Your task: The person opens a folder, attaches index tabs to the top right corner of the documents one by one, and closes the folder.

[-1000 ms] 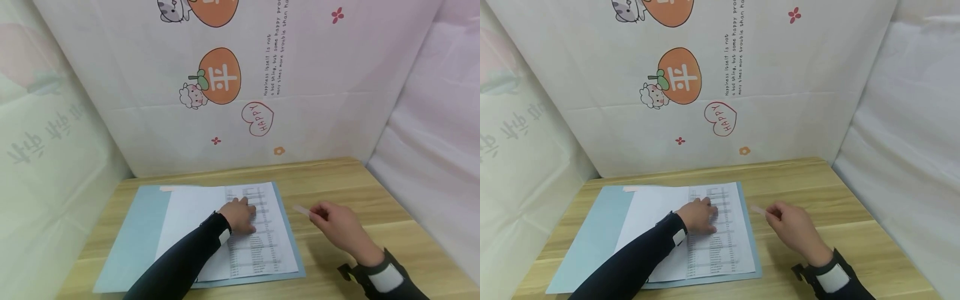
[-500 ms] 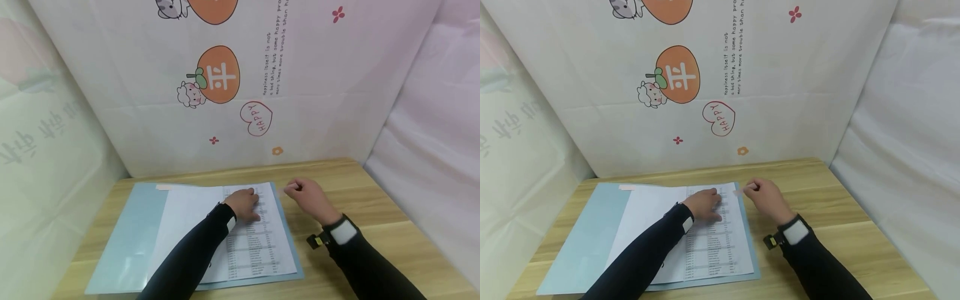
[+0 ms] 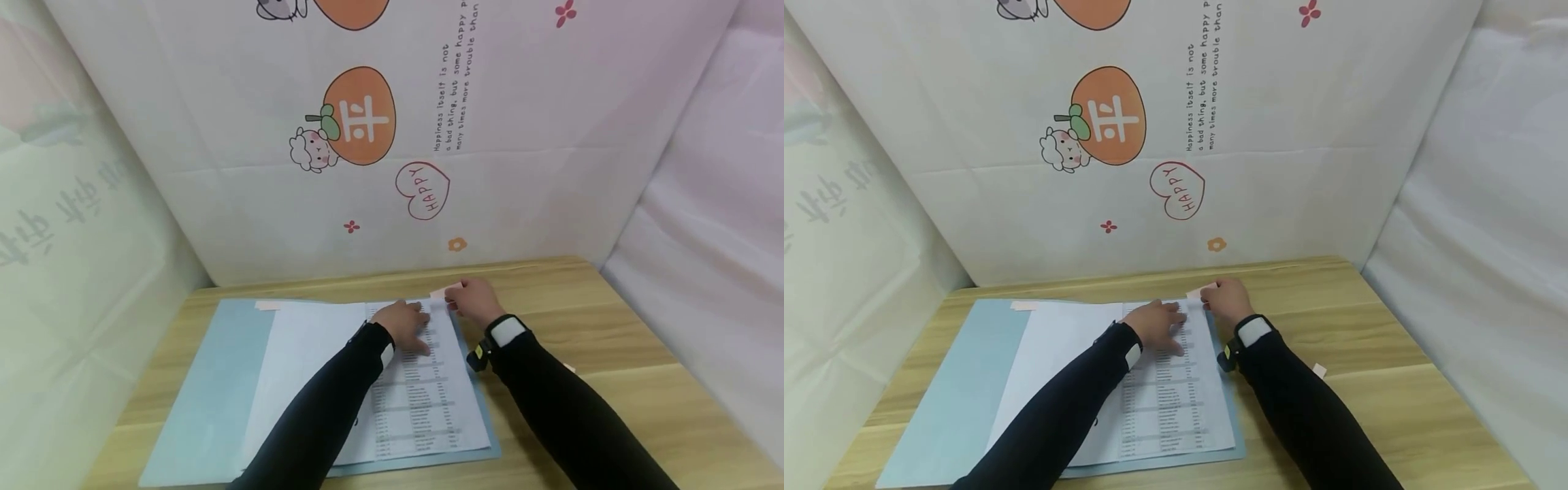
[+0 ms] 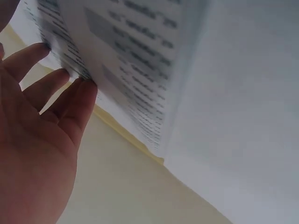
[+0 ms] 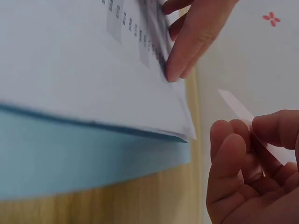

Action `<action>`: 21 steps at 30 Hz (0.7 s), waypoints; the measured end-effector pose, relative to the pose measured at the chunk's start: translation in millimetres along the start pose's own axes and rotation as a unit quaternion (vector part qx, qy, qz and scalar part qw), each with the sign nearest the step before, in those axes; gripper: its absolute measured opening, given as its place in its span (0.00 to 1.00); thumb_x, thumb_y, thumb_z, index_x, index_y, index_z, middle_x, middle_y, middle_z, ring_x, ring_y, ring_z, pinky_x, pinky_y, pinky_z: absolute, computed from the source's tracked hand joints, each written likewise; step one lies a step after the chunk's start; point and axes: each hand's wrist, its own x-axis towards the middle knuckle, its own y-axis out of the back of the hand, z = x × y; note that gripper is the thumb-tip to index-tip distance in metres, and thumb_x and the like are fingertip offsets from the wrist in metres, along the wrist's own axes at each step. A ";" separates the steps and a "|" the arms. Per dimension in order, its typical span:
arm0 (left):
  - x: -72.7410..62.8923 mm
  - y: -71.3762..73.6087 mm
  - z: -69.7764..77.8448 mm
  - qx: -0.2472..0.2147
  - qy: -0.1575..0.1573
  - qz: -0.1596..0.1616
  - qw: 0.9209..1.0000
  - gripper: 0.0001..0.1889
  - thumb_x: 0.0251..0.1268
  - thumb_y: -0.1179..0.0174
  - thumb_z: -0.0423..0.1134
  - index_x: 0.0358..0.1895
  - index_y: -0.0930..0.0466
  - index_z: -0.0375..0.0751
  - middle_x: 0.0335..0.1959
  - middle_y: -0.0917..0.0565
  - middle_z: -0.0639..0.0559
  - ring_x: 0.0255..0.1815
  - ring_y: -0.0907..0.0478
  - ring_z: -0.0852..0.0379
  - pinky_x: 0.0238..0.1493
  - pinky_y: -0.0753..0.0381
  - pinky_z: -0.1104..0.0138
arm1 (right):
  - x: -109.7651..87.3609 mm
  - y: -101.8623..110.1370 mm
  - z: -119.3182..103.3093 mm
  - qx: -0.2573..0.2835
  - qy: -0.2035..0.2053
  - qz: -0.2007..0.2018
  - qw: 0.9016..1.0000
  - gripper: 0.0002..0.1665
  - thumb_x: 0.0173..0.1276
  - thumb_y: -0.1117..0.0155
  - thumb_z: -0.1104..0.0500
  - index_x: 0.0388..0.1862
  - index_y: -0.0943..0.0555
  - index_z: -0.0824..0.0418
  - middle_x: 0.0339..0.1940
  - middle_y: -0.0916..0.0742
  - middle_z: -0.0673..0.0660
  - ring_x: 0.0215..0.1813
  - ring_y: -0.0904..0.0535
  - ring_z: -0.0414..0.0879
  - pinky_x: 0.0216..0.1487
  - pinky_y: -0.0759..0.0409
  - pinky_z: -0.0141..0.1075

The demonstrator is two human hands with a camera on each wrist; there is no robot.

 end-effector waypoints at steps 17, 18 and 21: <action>11.7 4.3 3.0 -0.016 0.024 -0.002 1.000 0.36 0.59 0.36 0.66 0.71 0.29 0.61 0.79 0.46 0.58 0.65 0.35 0.49 0.59 0.28 0.61 | 29.4 -18.5 13.9 0.073 -0.088 -0.011 0.993 0.09 0.70 0.40 0.65 0.43 0.21 0.71 0.32 0.13 0.62 0.30 0.16 0.47 0.31 0.18 0.35; 14.4 3.2 2.7 -0.016 0.025 -0.005 1.000 0.37 0.59 0.35 0.65 0.72 0.30 0.62 0.79 0.46 0.59 0.65 0.35 0.49 0.58 0.28 0.61 | 30.1 -18.5 13.8 0.073 -0.090 -0.012 0.993 0.09 0.70 0.40 0.65 0.43 0.21 0.71 0.32 0.13 0.62 0.30 0.16 0.47 0.30 0.18 0.35; 22.7 -0.1 1.8 -0.017 0.029 -0.011 0.999 0.39 0.57 0.35 0.65 0.73 0.32 0.63 0.79 0.46 0.62 0.67 0.36 0.49 0.58 0.27 0.60 | 31.7 -18.8 13.5 0.072 -0.094 -0.010 0.993 0.09 0.70 0.40 0.65 0.43 0.21 0.71 0.32 0.13 0.62 0.29 0.16 0.46 0.30 0.19 0.34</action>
